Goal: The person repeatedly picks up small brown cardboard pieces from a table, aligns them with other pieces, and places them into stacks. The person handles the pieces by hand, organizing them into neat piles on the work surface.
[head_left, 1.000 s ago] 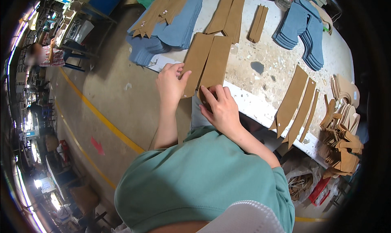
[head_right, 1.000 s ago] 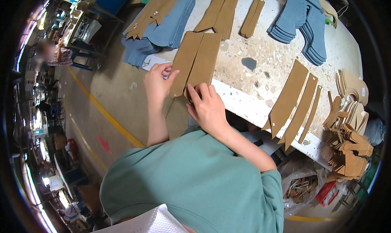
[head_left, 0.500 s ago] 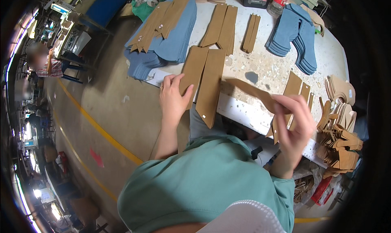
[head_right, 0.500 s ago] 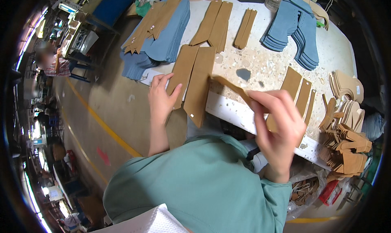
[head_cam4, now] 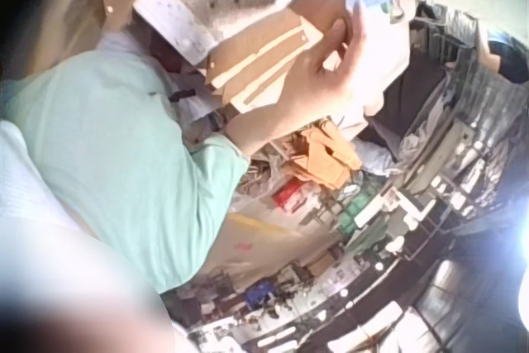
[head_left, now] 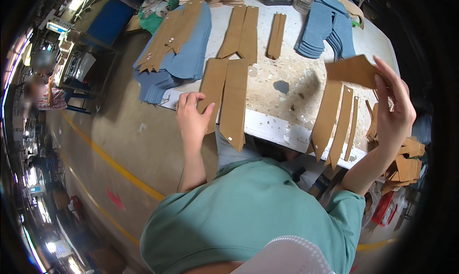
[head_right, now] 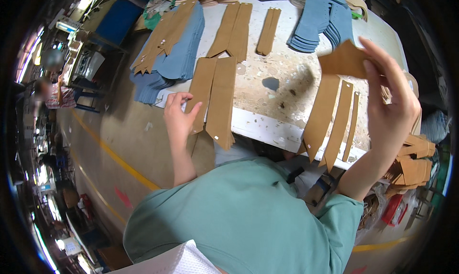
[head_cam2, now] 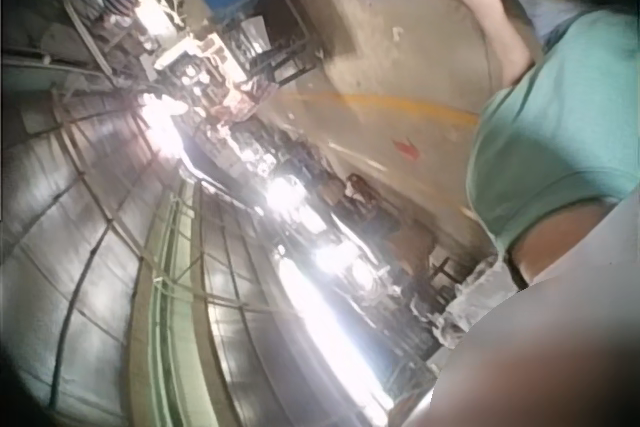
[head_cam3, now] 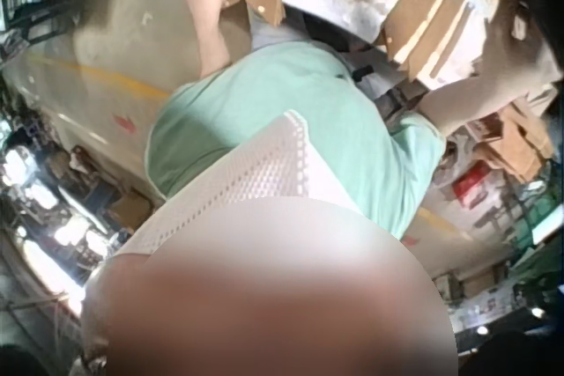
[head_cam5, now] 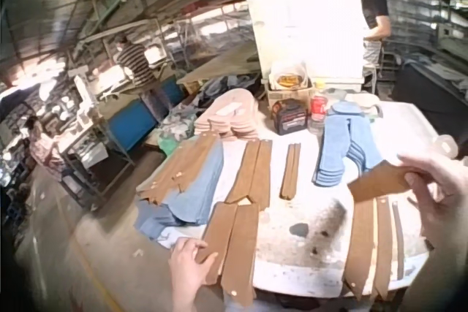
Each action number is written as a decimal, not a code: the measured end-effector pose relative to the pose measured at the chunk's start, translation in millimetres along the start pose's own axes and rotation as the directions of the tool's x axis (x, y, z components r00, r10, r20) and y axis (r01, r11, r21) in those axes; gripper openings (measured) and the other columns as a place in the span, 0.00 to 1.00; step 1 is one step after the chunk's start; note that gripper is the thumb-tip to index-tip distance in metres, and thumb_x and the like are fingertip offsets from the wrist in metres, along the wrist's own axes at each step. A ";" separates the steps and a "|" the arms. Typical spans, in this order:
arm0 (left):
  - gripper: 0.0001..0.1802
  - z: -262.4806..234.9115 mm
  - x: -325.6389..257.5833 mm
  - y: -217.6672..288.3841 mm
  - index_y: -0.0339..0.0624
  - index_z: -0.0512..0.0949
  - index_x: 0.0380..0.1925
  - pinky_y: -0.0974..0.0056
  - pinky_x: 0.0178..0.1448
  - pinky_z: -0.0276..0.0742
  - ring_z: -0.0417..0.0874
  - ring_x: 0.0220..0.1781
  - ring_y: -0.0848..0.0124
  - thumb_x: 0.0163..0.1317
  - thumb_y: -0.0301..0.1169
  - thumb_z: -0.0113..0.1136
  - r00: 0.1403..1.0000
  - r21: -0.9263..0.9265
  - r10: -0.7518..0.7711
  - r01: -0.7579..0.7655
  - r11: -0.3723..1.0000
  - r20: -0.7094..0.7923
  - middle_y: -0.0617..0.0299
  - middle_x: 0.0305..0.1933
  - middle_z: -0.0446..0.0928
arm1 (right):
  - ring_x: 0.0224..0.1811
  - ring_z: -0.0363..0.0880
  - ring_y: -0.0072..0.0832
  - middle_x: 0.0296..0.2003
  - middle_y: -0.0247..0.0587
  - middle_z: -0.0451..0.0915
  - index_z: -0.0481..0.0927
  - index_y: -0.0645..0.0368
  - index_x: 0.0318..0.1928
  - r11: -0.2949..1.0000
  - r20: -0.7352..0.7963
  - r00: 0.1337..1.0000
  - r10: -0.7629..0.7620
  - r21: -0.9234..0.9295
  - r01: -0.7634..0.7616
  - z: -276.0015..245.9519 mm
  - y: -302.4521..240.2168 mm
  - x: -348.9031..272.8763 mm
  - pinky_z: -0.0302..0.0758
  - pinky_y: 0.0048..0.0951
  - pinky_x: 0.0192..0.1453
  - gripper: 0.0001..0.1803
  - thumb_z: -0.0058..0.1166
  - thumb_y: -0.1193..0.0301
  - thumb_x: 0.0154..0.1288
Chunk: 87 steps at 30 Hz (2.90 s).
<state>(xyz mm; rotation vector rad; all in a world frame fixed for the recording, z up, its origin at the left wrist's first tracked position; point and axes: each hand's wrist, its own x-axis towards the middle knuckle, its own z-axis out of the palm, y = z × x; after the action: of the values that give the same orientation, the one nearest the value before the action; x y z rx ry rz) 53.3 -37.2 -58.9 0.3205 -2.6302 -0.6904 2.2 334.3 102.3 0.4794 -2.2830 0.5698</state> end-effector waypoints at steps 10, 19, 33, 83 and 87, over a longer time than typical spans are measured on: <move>0.33 13.1 -4.5 0.4 0.40 0.80 0.51 0.58 0.51 0.76 0.79 0.45 0.62 0.46 0.43 0.76 0.999 0.166 0.027 -0.022 0.986 -0.029 0.58 0.44 0.75 | 0.42 0.85 0.39 0.39 0.45 0.85 0.85 0.58 0.44 0.882 0.553 0.824 0.126 0.317 -0.348 62.6 -36.9 -112.7 0.81 0.35 0.48 0.19 0.54 0.86 0.53; 0.30 9.8 5.2 8.2 0.41 0.78 0.46 0.59 0.49 0.78 0.82 0.42 0.63 0.43 0.43 0.76 1.000 0.175 -0.016 0.013 0.985 0.019 0.58 0.43 0.77 | 0.41 0.86 0.34 0.40 0.44 0.84 0.85 0.62 0.43 0.745 0.436 0.823 0.366 0.393 -0.539 67.3 -34.2 -147.6 0.80 0.28 0.47 0.09 0.59 0.76 0.63; 0.32 22.2 3.5 5.2 0.37 0.75 0.45 0.57 0.51 0.76 0.78 0.44 0.60 0.42 0.39 0.78 0.996 0.003 -0.075 0.075 0.997 -0.055 0.55 0.43 0.76 | 0.64 0.71 0.36 0.63 0.53 0.69 0.64 0.53 0.71 0.164 0.500 0.608 0.617 0.674 -0.721 120.7 -21.8 -142.2 0.69 0.35 0.67 0.35 0.60 0.76 0.64; 0.27 65.1 -1.7 87.7 0.38 0.74 0.61 0.76 0.44 0.79 0.79 0.40 0.78 0.59 0.19 0.64 0.760 -0.640 0.343 0.122 0.759 0.552 0.60 0.59 0.72 | 0.37 0.82 0.19 0.47 0.36 0.80 0.81 0.57 0.57 0.593 0.534 0.666 0.521 0.335 -0.732 97.8 -0.2 -151.9 0.80 0.20 0.44 0.23 0.59 0.82 0.60; 0.28 54.6 -8.7 85.0 0.38 0.75 0.61 0.76 0.42 0.79 0.77 0.38 0.79 0.59 0.19 0.63 0.775 -0.622 0.326 0.108 0.775 0.541 0.60 0.59 0.71 | 0.37 0.83 0.19 0.49 0.37 0.79 0.80 0.58 0.58 0.556 0.556 0.659 0.506 0.375 -0.742 98.8 -4.2 -152.6 0.80 0.20 0.43 0.25 0.59 0.83 0.59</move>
<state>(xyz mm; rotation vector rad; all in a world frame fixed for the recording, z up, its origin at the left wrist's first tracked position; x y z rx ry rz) 27.5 60.8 -61.8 -0.3453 -2.7245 -1.8332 51.1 304.6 -70.3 -0.0300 -2.6191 1.7315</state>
